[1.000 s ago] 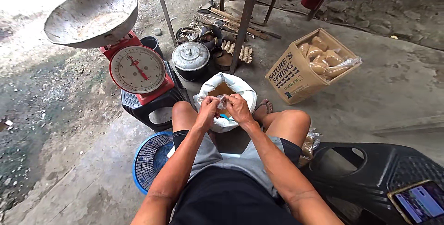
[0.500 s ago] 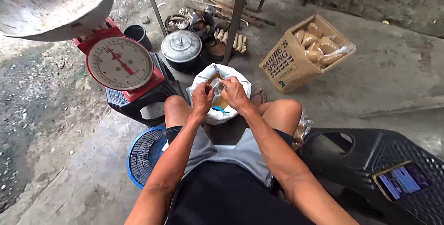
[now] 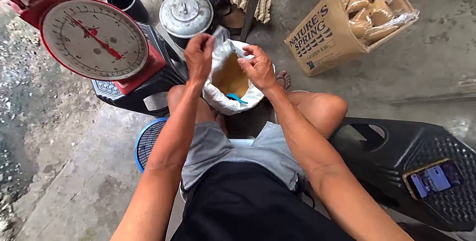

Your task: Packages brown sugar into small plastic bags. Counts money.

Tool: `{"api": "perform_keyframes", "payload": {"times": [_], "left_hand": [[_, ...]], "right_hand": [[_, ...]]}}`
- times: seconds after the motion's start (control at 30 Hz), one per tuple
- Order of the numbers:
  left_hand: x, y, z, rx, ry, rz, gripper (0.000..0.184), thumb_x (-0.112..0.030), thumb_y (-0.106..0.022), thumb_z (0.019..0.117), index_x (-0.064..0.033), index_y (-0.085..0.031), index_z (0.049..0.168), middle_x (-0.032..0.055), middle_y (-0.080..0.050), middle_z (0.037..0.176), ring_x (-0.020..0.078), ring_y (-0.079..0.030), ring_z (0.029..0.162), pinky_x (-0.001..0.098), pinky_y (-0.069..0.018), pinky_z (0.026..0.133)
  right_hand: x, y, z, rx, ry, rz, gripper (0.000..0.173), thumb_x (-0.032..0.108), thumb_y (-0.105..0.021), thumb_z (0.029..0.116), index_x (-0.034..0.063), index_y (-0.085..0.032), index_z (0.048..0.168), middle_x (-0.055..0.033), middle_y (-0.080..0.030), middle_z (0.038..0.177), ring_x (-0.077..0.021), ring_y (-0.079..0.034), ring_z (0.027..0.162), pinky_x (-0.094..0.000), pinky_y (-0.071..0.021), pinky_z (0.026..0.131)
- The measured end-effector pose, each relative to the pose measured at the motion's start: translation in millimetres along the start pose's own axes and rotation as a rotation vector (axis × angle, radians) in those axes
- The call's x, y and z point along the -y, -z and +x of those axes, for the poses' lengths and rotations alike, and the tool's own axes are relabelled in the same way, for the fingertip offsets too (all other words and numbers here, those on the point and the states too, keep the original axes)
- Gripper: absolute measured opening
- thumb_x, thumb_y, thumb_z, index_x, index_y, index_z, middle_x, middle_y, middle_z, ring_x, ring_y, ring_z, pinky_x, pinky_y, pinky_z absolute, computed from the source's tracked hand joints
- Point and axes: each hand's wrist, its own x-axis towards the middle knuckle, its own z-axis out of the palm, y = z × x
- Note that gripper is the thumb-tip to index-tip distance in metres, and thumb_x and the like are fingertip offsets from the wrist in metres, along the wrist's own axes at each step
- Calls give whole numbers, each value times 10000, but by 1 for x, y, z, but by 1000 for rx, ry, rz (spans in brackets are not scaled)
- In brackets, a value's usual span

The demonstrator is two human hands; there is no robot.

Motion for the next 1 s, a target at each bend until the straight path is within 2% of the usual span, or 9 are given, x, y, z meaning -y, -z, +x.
{"api": "perform_keyframes", "payload": {"times": [0.07, 0.1, 0.17, 0.27, 0.43, 0.53, 0.7, 0.87, 1.0], "left_hand": [[4, 8, 23, -100, 11, -146, 230, -203, -629, 1016, 2, -703, 1088, 60, -713, 917, 121, -674, 756, 313, -590, 714], [6, 11, 32, -146, 3, -214, 204, -183, -634, 1013, 1, -694, 1079, 41, -700, 895, 111, -660, 712, 300, -587, 663], [15, 14, 41, -217, 1, -323, 139, -142, -641, 1006, -14, -672, 1050, 10, -684, 853, 97, -644, 650, 278, -582, 588], [36, 8, 35, -277, 35, -408, 80, -94, -642, 999, -18, -648, 1023, -3, -665, 804, 89, -623, 605, 262, -561, 544], [62, -3, 11, -260, 126, -395, 93, -101, -653, 994, -15, -660, 1030, -9, -673, 820, 74, -628, 622, 251, -564, 562], [67, 0, 14, -258, 96, -389, 69, -81, -656, 987, -21, -653, 1022, -21, -668, 811, 65, -623, 611, 242, -560, 547], [71, 8, 20, -237, 122, -361, 64, -89, -673, 978, -40, -665, 1017, -19, -676, 832, 69, -623, 617, 239, -551, 542], [71, 15, 18, -227, 135, -333, 62, -93, -688, 968, -48, -677, 1008, -31, -676, 832, 58, -625, 631, 229, -551, 552], [69, 20, 22, -210, 151, -329, 49, -95, -671, 978, -56, -668, 1007, -37, -675, 816, 60, -626, 614, 233, -554, 541]], "right_hand": [[-32, -11, -1, 108, -180, -163, 371, 226, -588, 1038, -54, -600, 1282, -232, -705, 1118, -341, -721, 982, -523, -586, 909], [-48, -22, -4, 243, -258, -259, 349, 215, -582, 1036, -68, -623, 1236, -269, -701, 1093, -412, -702, 1033, -602, -554, 934], [-80, -54, -14, 552, -353, -403, 342, 252, -614, 1014, -52, -675, 1160, -294, -697, 1076, -470, -680, 1061, -675, -526, 924], [-111, -87, -25, 932, -334, -546, 449, 377, -737, 937, -51, -686, 1065, -289, -684, 1060, -472, -659, 1061, -680, -507, 912], [-112, -76, -9, 1180, -237, -603, 438, 110, -800, 867, -39, -666, 1257, -294, -654, 1235, -475, -601, 1214, -660, -456, 1032], [-108, -74, -2, 1180, -305, -668, 395, 9, -689, 900, -34, -635, 1289, -293, -644, 1244, -478, -604, 1208, -660, -479, 989], [-83, -94, 10, 941, -444, -839, 247, 52, -611, 967, -39, -666, 1191, -288, -674, 1184, -488, -641, 1137, -689, -504, 885], [-82, -84, 47, 788, -380, -897, 259, 88, -552, 1010, -83, -674, 1161, -331, -647, 1213, -514, -612, 1170, -693, -464, 939], [-100, -84, 77, 627, -406, -892, 390, 150, -376, 1090, -105, -574, 1308, -343, -604, 1297, -504, -588, 1234, -639, -463, 986]]}}
